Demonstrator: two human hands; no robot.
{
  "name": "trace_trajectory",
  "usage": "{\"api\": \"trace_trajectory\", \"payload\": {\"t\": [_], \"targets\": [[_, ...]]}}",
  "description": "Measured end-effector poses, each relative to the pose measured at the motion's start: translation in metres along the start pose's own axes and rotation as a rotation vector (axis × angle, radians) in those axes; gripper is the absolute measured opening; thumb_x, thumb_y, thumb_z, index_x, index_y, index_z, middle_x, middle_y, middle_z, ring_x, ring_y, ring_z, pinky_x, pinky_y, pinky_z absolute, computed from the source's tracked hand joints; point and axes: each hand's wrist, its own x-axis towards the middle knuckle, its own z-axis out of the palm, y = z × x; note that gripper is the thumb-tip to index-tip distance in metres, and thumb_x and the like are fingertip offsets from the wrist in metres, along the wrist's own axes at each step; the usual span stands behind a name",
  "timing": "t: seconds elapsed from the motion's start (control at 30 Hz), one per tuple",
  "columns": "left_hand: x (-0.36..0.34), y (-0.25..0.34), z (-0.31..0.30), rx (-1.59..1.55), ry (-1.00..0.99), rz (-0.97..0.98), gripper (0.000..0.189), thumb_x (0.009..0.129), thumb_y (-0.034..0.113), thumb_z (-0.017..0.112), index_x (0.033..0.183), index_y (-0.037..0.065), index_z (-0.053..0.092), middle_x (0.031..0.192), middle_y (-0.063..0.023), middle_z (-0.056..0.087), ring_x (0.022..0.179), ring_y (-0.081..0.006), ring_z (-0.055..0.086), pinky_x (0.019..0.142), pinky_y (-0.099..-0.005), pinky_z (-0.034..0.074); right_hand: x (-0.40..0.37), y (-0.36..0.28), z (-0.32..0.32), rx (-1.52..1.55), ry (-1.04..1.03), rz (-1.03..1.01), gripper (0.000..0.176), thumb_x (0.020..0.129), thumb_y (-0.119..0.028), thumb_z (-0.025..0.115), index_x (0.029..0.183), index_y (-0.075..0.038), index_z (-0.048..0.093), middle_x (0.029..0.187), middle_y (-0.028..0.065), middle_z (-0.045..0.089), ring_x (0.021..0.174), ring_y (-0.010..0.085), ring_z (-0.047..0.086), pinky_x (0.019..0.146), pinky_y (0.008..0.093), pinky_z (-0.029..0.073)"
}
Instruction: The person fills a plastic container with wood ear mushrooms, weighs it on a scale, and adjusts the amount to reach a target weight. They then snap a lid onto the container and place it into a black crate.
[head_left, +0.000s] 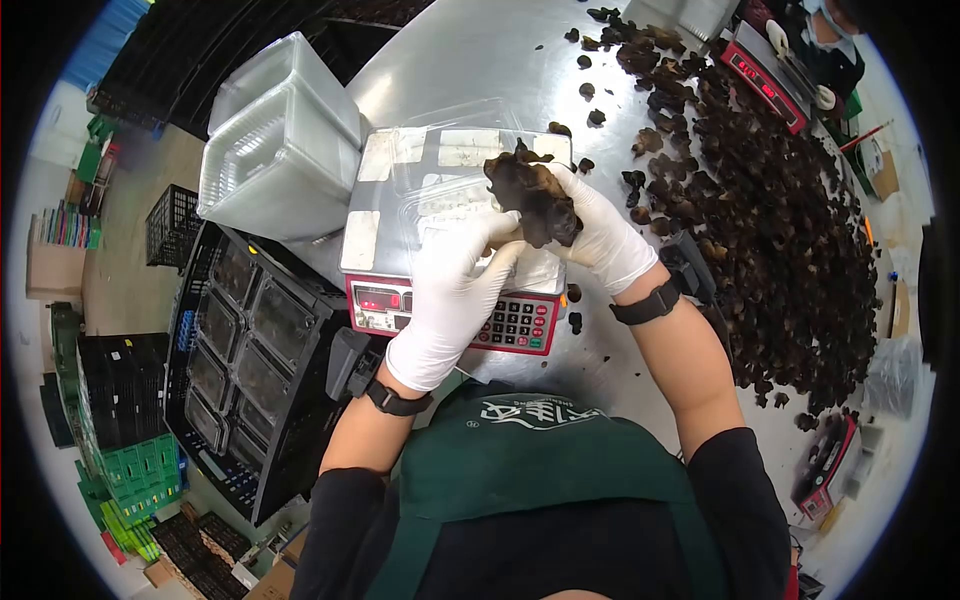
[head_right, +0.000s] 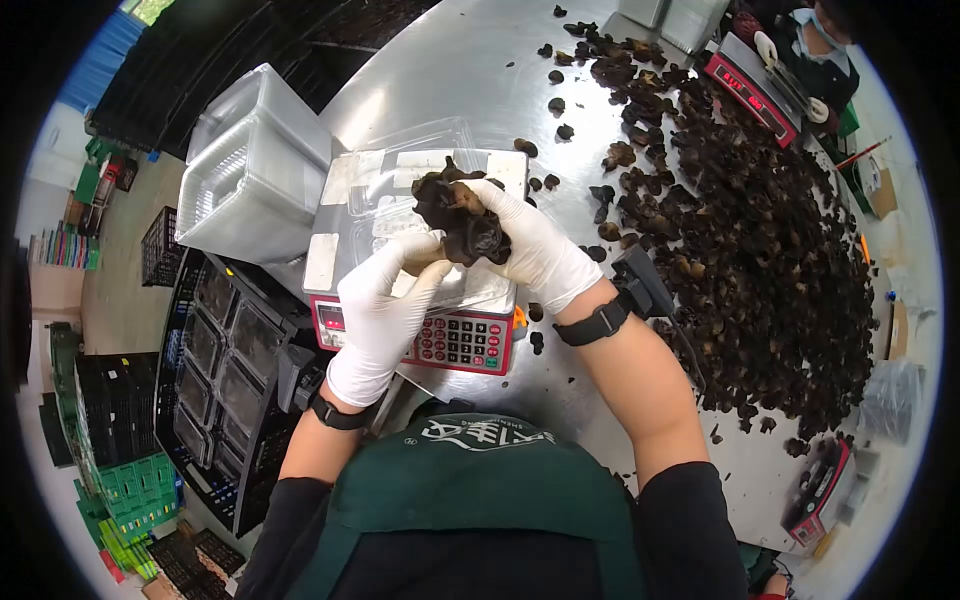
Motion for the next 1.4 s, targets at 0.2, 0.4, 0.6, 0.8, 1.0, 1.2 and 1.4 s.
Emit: {"api": "trace_trajectory", "payload": {"t": [0.2,0.4,0.6,0.8,1.0,1.2,1.4], "targets": [[-0.004,-0.012,-0.007,0.126,0.000,-0.116,0.023,0.080,0.001,0.075,0.103,0.004,0.071,0.092,-0.0081,0.073,0.082,-0.0186,0.068,0.080,-0.0309,0.051,-0.001,-0.017,0.029,-0.774,0.133,-0.134,0.028,0.091,-0.026,0.069,0.109,-0.005,0.066,0.085,0.0003,0.065,0.076,0.0086,0.062,0.070,0.0248,0.052],[-0.017,-0.041,-0.022,0.428,-0.111,0.051,0.022,0.078,0.005,0.076,0.099,0.010,0.072,0.090,-0.0035,0.071,0.086,-0.0240,0.065,0.087,-0.0351,0.045,-0.003,-0.014,0.009,-1.558,-0.090,-0.406,0.054,0.077,-0.019,0.071,0.128,-0.008,0.059,0.132,0.0125,0.055,0.127,0.0285,0.050,0.109,0.0398,0.040],[-0.005,-0.034,-0.027,0.450,-0.188,0.021,0.016,0.078,0.008,0.076,0.093,0.011,0.072,0.099,-0.0048,0.069,0.097,-0.0240,0.062,0.091,-0.0366,0.042,-0.018,-0.015,0.005,-1.593,-0.090,-0.362,0.049,0.076,-0.014,0.071,0.123,-0.006,0.062,0.134,0.0146,0.054,0.127,0.0311,0.050,0.108,0.0388,0.041],[0.030,-0.044,-0.014,0.625,-0.207,0.087,0.033,0.075,0.009,0.074,0.107,0.017,0.069,0.100,-0.0036,0.067,0.100,-0.0232,0.061,0.092,-0.0366,0.040,-0.026,-0.007,0.002,-1.697,-0.097,-0.456,0.046,0.072,-0.010,0.075,0.116,-0.006,0.064,0.135,0.0167,0.053,0.126,0.0343,0.050,0.108,0.0406,0.040],[0.041,-0.062,0.009,0.737,-0.358,0.176,0.021,0.077,0.008,0.065,0.096,0.014,0.069,0.087,-0.0049,0.060,0.094,-0.0229,0.059,0.084,-0.0381,0.039,-0.068,-0.039,-0.018,-1.683,0.325,-0.588,0.048,0.073,-0.015,0.075,0.121,-0.011,0.066,0.139,0.0159,0.053,0.131,0.0319,0.048,0.112,0.0414,0.037],[0.038,-0.065,0.000,0.478,-0.239,0.092,0.013,0.079,0.008,0.073,0.092,0.008,0.068,0.086,-0.0050,0.066,0.083,-0.0203,0.065,0.080,-0.0323,0.045,-0.160,-0.123,-0.222,-2.075,1.331,-0.365,0.067,0.077,-0.039,0.077,0.137,-0.018,0.057,0.148,0.0210,0.044,0.136,0.0376,0.043,0.111,0.0461,0.038],[0.040,-0.042,-0.009,-0.356,-0.216,-0.587,0.010,0.094,0.005,0.065,0.102,-0.002,0.065,0.088,-0.0026,0.066,0.076,-0.0086,0.061,0.074,-0.0223,0.049,-0.193,-0.082,-0.284,-2.033,1.405,-0.406,0.046,0.083,-0.031,0.075,0.126,-0.020,0.066,0.130,0.0135,0.057,0.121,0.0329,0.052,0.102,0.0421,0.043]]}}
